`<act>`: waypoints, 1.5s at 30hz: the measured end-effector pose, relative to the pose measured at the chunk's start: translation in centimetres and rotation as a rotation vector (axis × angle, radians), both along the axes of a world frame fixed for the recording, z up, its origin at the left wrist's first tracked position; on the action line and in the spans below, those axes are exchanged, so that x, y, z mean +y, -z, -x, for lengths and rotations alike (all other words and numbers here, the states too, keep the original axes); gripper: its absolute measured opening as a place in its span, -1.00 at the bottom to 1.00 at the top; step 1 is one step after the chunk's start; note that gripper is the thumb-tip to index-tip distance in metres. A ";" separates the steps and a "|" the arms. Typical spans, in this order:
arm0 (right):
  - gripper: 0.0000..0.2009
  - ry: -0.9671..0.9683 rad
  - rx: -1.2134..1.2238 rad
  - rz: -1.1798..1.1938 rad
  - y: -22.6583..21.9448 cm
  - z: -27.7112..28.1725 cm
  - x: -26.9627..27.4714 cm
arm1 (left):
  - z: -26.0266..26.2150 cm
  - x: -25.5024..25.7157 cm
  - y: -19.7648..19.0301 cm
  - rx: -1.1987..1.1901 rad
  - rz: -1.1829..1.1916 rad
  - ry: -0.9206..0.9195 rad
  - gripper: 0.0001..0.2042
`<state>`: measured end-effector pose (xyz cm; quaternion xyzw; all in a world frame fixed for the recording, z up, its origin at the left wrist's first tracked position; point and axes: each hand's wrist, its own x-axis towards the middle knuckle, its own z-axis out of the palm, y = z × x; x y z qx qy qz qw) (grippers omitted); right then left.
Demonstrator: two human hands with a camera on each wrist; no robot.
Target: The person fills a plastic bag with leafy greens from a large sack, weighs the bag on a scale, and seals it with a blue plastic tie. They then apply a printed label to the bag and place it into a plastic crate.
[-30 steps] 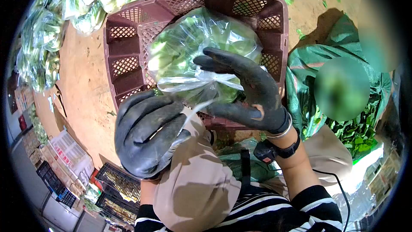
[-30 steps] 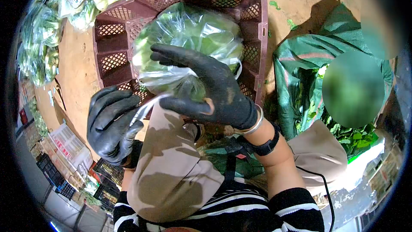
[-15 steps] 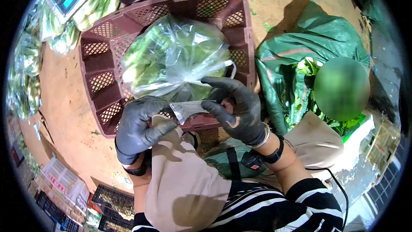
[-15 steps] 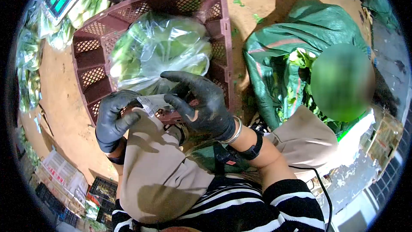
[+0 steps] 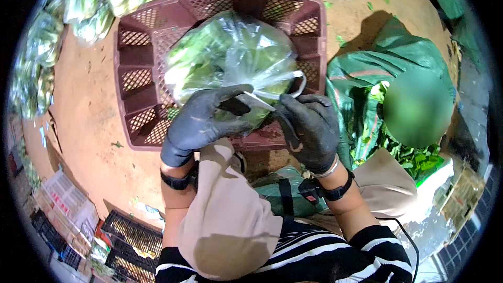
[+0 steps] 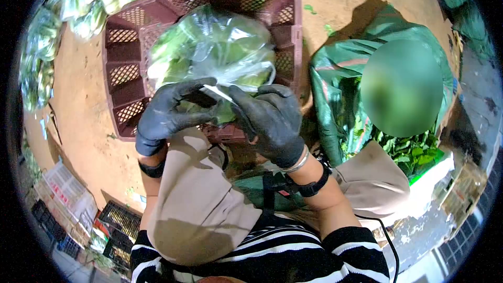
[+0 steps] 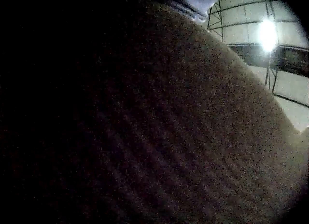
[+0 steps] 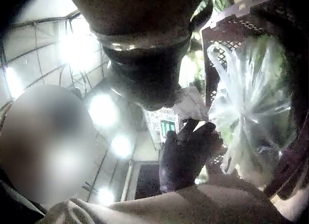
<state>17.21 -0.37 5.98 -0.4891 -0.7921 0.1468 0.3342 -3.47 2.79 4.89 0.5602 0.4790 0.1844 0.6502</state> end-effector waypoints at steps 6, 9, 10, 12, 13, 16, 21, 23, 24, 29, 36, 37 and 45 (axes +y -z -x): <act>-0.58 0.208 0.150 -0.038 1.1 -1.9 2.5 | 2.4 -0.2 0.6 -0.075 -0.069 -0.108 -0.34; -0.56 0.435 0.464 0.374 1.6 -5.5 7.4 | 2.8 -0.5 0.7 -0.153 0.014 -0.266 -0.43; -0.54 0.445 0.504 0.362 2.8 -7.1 9.5 | 2.7 -0.6 0.8 -0.177 0.015 -0.307 -0.44; -0.49 0.447 0.532 0.346 5.9 -9.6 13.2 | 3.3 -0.7 1.3 -0.139 -0.078 -0.314 -0.44; -0.47 0.445 0.516 0.336 6.9 -10.3 14.7 | 3.3 -0.7 1.3 -0.148 -0.085 -0.310 -0.44; -0.41 0.482 0.394 0.227 7.9 -10.5 17.4 | 3.2 -0.9 1.1 -0.136 -0.070 -0.432 -0.43; -0.31 0.576 0.085 0.030 8.3 -10.5 18.9 | 4.4 -0.9 2.2 -0.183 -0.103 -0.490 -0.47; -0.24 0.553 0.035 0.003 8.6 -10.5 19.0 | 4.4 -1.2 2.5 -0.185 -0.072 -0.500 -0.45; -0.21 0.544 0.013 0.017 8.7 -10.5 19.0 | 4.4 -1.2 2.5 -0.184 -0.069 -0.501 -0.45; -0.06 0.533 -0.172 0.057 10.0 -11.1 19.6 | 4.5 -1.4 2.8 -0.139 -0.042 -0.499 -0.45; -0.01 0.554 -0.250 0.212 8.7 -10.4 19.5 | 4.7 -1.6 3.5 -0.114 -0.081 -0.493 -0.46; 0.00 0.548 -0.233 0.208 9.1 -10.5 19.7 | 4.8 -1.5 3.7 -0.106 -0.085 -0.516 -0.47; -0.11 0.361 -0.072 0.223 9.2 -12.1 20.4 | 5.8 -2.6 6.3 -0.067 -0.029 -0.572 -0.53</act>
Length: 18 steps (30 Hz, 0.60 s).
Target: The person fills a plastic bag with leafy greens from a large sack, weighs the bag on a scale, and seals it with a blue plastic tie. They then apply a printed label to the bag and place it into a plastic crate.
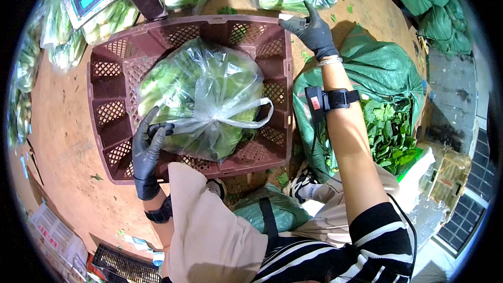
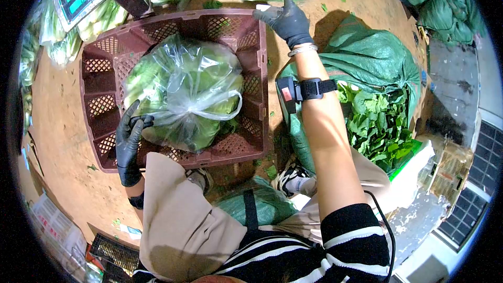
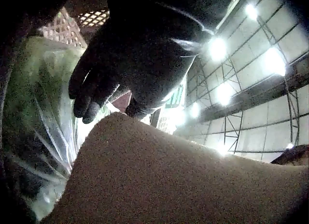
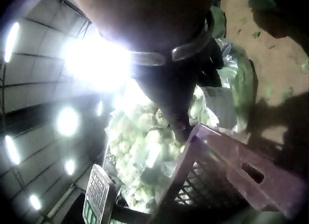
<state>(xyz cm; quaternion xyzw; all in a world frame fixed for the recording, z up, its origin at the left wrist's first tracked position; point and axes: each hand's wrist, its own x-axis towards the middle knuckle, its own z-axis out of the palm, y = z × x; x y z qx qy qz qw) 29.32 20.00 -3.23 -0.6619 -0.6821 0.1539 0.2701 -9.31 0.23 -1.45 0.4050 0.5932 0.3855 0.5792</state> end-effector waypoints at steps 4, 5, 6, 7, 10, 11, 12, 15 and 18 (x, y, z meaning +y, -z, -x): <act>-0.26 0.001 -0.100 0.089 -0.7 -0.3 0.8 | -0.2 0.4 -0.6 0.018 -0.041 -0.038 -0.56; -0.26 0.006 -0.133 0.060 -0.8 -0.4 1.0 | -0.3 0.6 -0.7 0.043 -0.072 -0.033 -0.57; -0.26 0.011 -0.164 0.029 -0.8 -0.5 1.1 | -0.4 0.8 -0.9 0.045 -0.074 -0.033 -0.57; -0.26 0.011 -0.162 0.027 -1.2 -0.6 1.3 | -0.5 1.1 -1.0 0.043 -0.098 -0.034 -0.57; -0.22 0.079 -0.127 -0.099 -2.5 -1.3 1.6 | -0.5 1.3 -1.3 0.050 -0.108 -0.024 -0.57; -0.24 0.069 -0.080 -0.141 -2.9 -1.4 1.6 | -0.6 1.4 -1.4 0.059 -0.096 -0.012 -0.57; -0.26 0.058 -0.033 -0.184 -3.3 -1.5 1.5 | -0.7 1.3 -1.3 0.058 -0.096 -0.010 -0.57; -0.19 0.030 0.059 -0.118 -2.0 -2.3 2.2 | -0.7 1.2 -0.6 0.020 -0.103 -0.005 -0.57; -0.11 0.019 -0.016 -0.011 -0.5 -1.5 2.0 | -0.7 1.1 -0.6 0.043 -0.098 0.019 -0.56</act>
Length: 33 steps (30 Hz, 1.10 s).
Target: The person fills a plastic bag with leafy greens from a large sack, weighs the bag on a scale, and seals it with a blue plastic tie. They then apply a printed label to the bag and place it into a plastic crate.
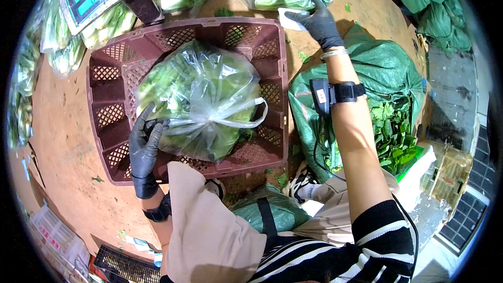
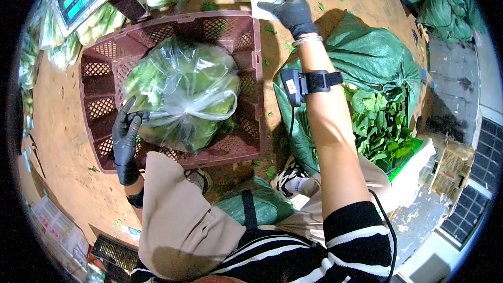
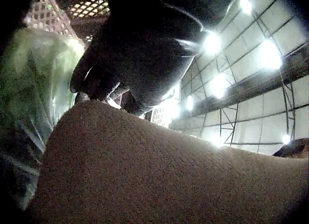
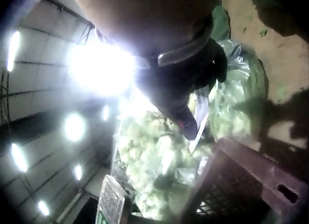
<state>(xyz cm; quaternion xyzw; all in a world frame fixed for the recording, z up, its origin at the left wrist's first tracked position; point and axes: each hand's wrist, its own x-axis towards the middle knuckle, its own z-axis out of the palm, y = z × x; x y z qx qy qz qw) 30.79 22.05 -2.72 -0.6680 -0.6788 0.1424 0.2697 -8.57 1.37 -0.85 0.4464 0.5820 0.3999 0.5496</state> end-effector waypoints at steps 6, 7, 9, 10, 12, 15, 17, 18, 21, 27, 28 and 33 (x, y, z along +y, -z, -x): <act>-0.08 0.026 -0.084 0.092 0.9 1.0 -0.5 | -0.4 0.0 -0.4 0.013 0.050 -0.017 -0.57; -0.08 0.033 -0.084 0.089 0.6 1.0 -0.5 | -0.8 0.1 -0.6 0.184 -0.022 0.001 -0.58; -0.08 0.009 -0.151 0.106 0.1 1.3 -0.5 | -2.0 1.1 -1.6 0.461 -0.177 0.039 -0.63; -0.08 0.013 -0.153 0.103 0.2 1.4 -0.5 | -3.1 2.4 -2.9 0.458 -0.182 0.042 -0.63; -0.08 0.012 -0.235 0.042 0.3 1.6 -0.5 | -6.3 5.9 -5.1 0.548 -0.524 0.244 -0.63; -0.08 0.030 -0.266 0.030 0.2 1.8 -1.1 | -12.5 13.2 -4.2 0.548 -0.810 0.381 -0.72; -0.05 0.052 -0.224 0.041 -0.1 2.0 -1.3 | -16.5 18.9 -0.2 0.572 -0.873 0.331 -0.70; -0.04 0.063 -0.258 0.032 -0.2 2.1 -1.2 | -18.1 20.8 0.1 0.643 -0.756 0.358 -0.67; -0.03 0.084 -0.323 0.041 -0.2 2.3 -1.3 | -20.8 24.8 4.5 0.706 -0.550 0.426 -0.60; -0.03 0.096 -0.252 0.183 -1.2 2.1 -1.5 | -21.6 24.0 3.8 0.805 -0.394 0.432 -0.39; -0.03 0.083 -0.259 0.158 -1.2 2.2 -1.4 | -21.6 23.9 3.8 0.810 -0.393 0.433 -0.39; -0.01 0.078 -0.295 0.104 -0.9 2.5 -1.3 | -21.3 24.0 4.1 0.866 -0.390 0.442 -0.40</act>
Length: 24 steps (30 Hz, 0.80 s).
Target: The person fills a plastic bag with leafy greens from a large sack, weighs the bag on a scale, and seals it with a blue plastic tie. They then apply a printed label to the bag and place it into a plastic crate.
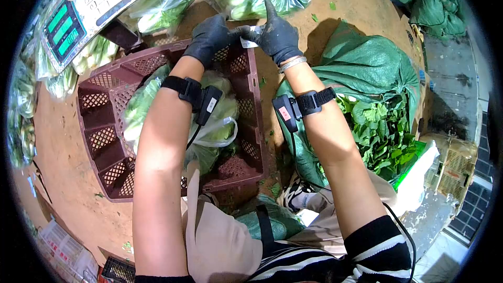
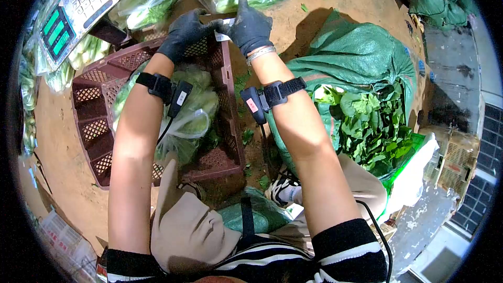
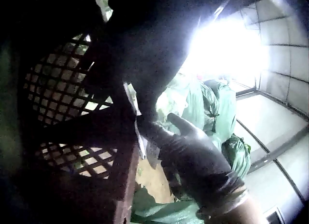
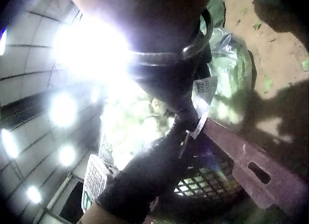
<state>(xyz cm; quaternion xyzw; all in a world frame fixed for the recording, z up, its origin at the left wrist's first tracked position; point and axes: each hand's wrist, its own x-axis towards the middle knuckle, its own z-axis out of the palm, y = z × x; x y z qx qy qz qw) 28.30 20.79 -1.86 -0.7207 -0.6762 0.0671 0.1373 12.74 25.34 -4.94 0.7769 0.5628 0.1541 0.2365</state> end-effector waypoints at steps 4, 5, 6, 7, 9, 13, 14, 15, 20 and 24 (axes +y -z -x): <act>-0.02 0.003 0.032 0.052 0.1 -0.8 0.1 | -0.4 0.7 -0.1 0.029 -0.001 0.038 -0.41; -0.05 0.000 0.077 0.046 0.3 -1.0 0.2 | -0.4 0.7 -0.6 0.060 0.061 0.060 -0.40; -0.09 -0.007 0.121 0.042 0.7 -1.0 0.2 | -0.2 0.5 -1.0 0.090 0.125 0.078 -0.39; -0.09 -0.005 0.122 0.042 1.0 -0.9 0.3 | 0.1 0.2 -0.2 0.092 0.124 0.080 -0.39; -0.24 -0.090 0.505 -0.004 1.5 -1.7 0.1 | 0.3 0.1 2.4 -0.109 -0.160 0.022 -0.43; -0.52 -0.241 0.478 -0.312 2.2 -2.4 -0.6 | 2.4 3.5 5.1 -0.234 0.153 0.334 -0.64; -0.54 -0.008 0.250 -0.494 2.3 -1.5 0.6 | 4.5 5.3 7.4 -0.751 0.344 0.461 -0.63; -0.49 0.056 0.076 -0.590 2.2 -1.5 2.4 | 4.7 4.9 6.4 -0.464 0.242 0.413 -0.59; -0.28 0.076 0.223 -0.318 -7.4 -3.5 -0.5 | 4.4 5.7 9.8 -0.758 0.237 0.062 -0.59; -0.28 -0.049 0.239 -0.219 -15.5 -15.3 -7.4 | 5.9 9.7 12.1 -0.705 0.272 0.043 -0.53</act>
